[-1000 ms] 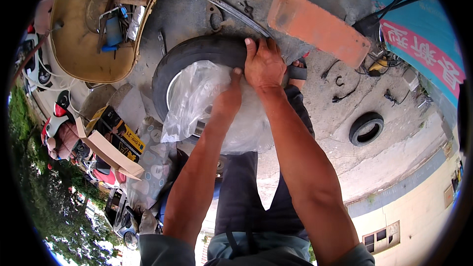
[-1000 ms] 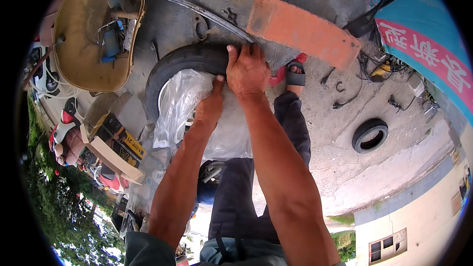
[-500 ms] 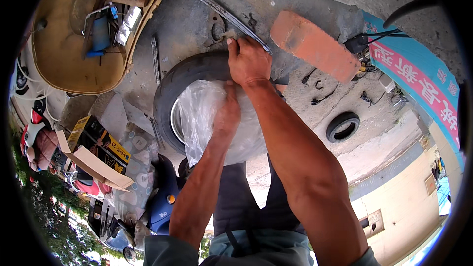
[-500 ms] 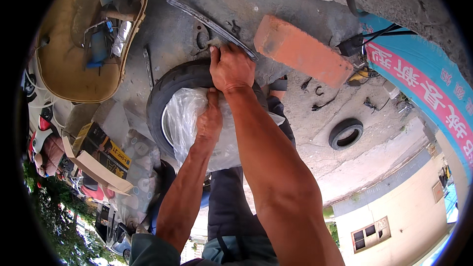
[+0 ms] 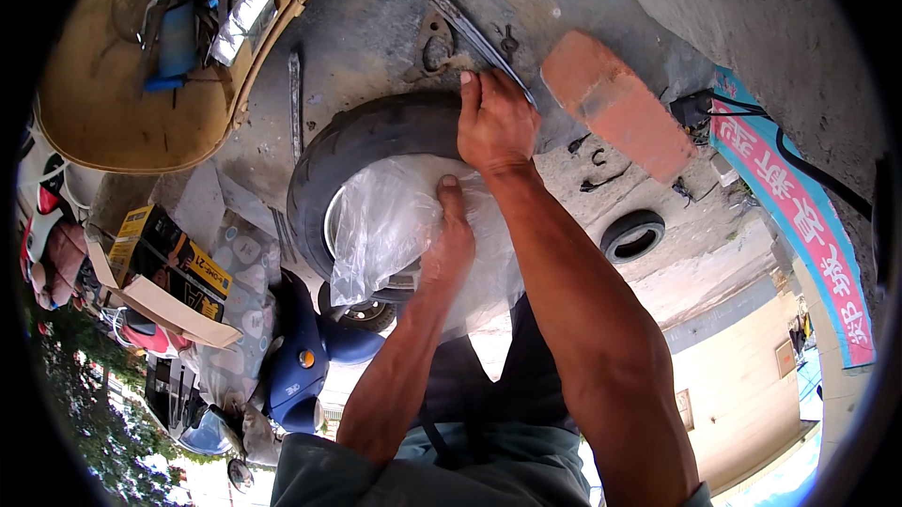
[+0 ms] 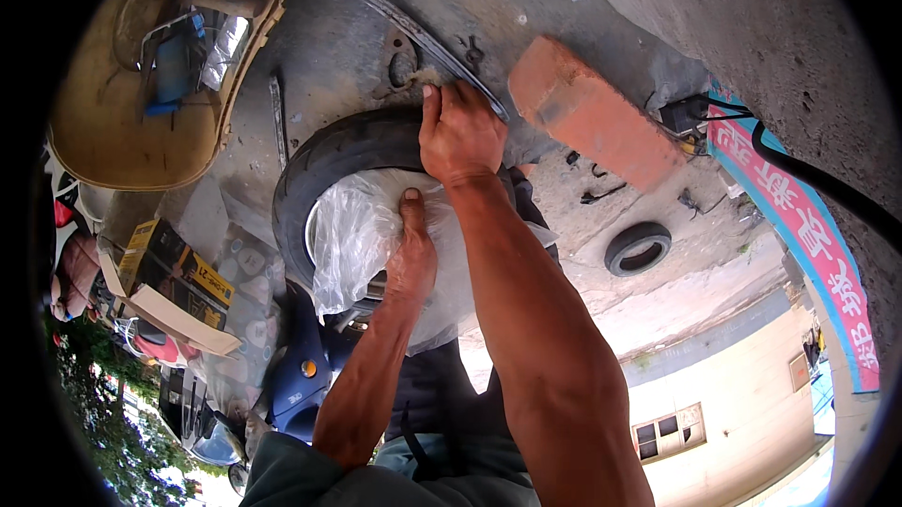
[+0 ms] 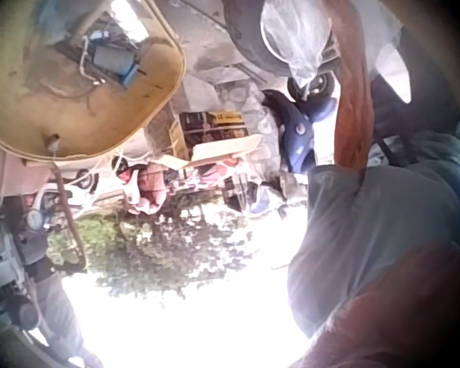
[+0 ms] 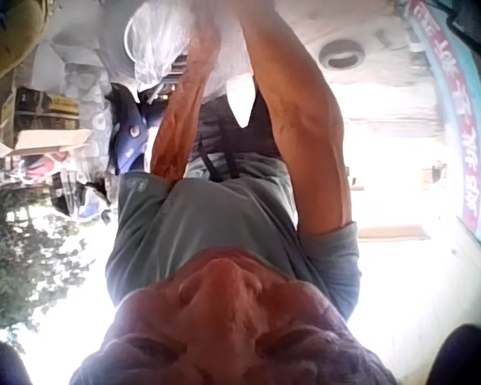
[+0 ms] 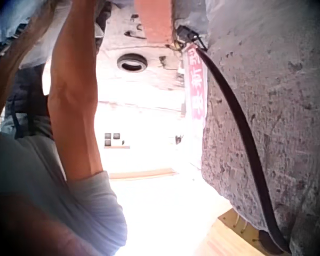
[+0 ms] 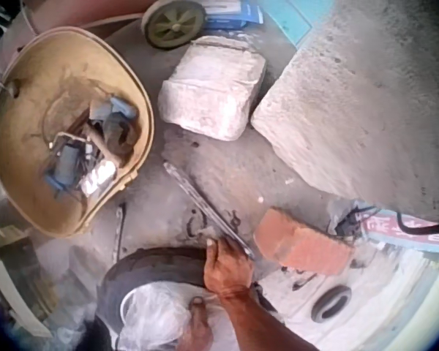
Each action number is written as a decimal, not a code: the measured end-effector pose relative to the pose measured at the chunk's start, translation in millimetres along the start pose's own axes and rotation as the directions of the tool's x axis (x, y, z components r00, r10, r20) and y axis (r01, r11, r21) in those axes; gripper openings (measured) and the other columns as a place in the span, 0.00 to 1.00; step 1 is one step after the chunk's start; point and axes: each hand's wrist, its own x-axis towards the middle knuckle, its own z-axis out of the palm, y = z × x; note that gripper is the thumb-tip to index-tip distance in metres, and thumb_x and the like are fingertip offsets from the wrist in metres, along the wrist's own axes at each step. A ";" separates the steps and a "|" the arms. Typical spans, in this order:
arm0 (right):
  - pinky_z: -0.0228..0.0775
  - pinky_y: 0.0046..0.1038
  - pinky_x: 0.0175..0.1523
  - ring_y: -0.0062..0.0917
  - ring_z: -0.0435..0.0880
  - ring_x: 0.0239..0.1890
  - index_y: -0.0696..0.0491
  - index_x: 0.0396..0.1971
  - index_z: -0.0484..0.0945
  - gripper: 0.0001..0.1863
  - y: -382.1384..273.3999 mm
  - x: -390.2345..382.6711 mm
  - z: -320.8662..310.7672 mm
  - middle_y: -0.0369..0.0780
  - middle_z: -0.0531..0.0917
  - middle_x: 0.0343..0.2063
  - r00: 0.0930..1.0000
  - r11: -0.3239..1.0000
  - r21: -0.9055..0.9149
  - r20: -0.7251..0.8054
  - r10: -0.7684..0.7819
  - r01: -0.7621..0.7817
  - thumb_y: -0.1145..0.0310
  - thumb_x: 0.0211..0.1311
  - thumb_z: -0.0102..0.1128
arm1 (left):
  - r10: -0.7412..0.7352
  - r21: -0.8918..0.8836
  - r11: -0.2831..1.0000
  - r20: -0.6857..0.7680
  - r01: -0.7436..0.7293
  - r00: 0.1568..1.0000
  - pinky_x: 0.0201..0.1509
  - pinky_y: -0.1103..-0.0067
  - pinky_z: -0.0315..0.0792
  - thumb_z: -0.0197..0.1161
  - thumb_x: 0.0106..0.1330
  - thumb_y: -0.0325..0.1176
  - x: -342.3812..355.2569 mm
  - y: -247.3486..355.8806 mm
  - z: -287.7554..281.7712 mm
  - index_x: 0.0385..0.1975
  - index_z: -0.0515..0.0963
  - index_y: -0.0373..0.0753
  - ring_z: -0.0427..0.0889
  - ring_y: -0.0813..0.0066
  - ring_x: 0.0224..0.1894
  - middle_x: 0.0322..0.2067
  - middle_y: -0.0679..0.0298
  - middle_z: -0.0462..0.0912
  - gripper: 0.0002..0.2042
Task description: The person works on a motorcycle wheel by applying a clear plastic material around the rim and using a tool to manipulate the bead of the tire. They press the plastic into the space between the tire and the rim.
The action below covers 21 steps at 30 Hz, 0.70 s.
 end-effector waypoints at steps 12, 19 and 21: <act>0.76 0.47 0.44 0.47 0.84 0.40 0.52 0.30 0.79 0.19 1.4 1.0 -7.9 0.44 0.84 0.35 0.998 0.998 0.024 0.037 0.054 -0.055 0.55 0.75 0.51 | -0.405 -0.444 0.773 0.205 0.453 0.891 0.69 0.73 0.63 0.72 0.62 0.59 8.9 3.3 -32.7 0.68 0.67 0.24 0.73 0.63 0.63 0.64 0.51 0.73 0.46; 0.76 0.48 0.49 0.46 0.84 0.43 0.52 0.33 0.82 0.20 -3.0 -0.3 -6.3 0.44 0.85 0.38 0.993 0.994 0.041 0.065 0.098 -0.101 0.52 0.75 0.50 | -0.198 -0.380 0.897 0.117 0.228 0.973 0.73 0.75 0.56 0.59 0.72 0.59 25.4 1.5 4.1 0.68 0.69 0.29 0.68 0.65 0.66 0.64 0.53 0.73 0.38; 0.76 0.47 0.49 0.46 0.85 0.43 0.52 0.34 0.82 0.19 -2.6 -3.7 -5.6 0.43 0.85 0.38 0.991 0.993 0.037 0.078 0.106 -0.109 0.52 0.75 0.50 | -0.162 -0.330 0.922 0.154 0.205 0.975 0.74 0.75 0.55 0.53 0.75 0.61 21.4 -17.2 -7.8 0.68 0.69 0.30 0.67 0.65 0.67 0.63 0.53 0.73 0.38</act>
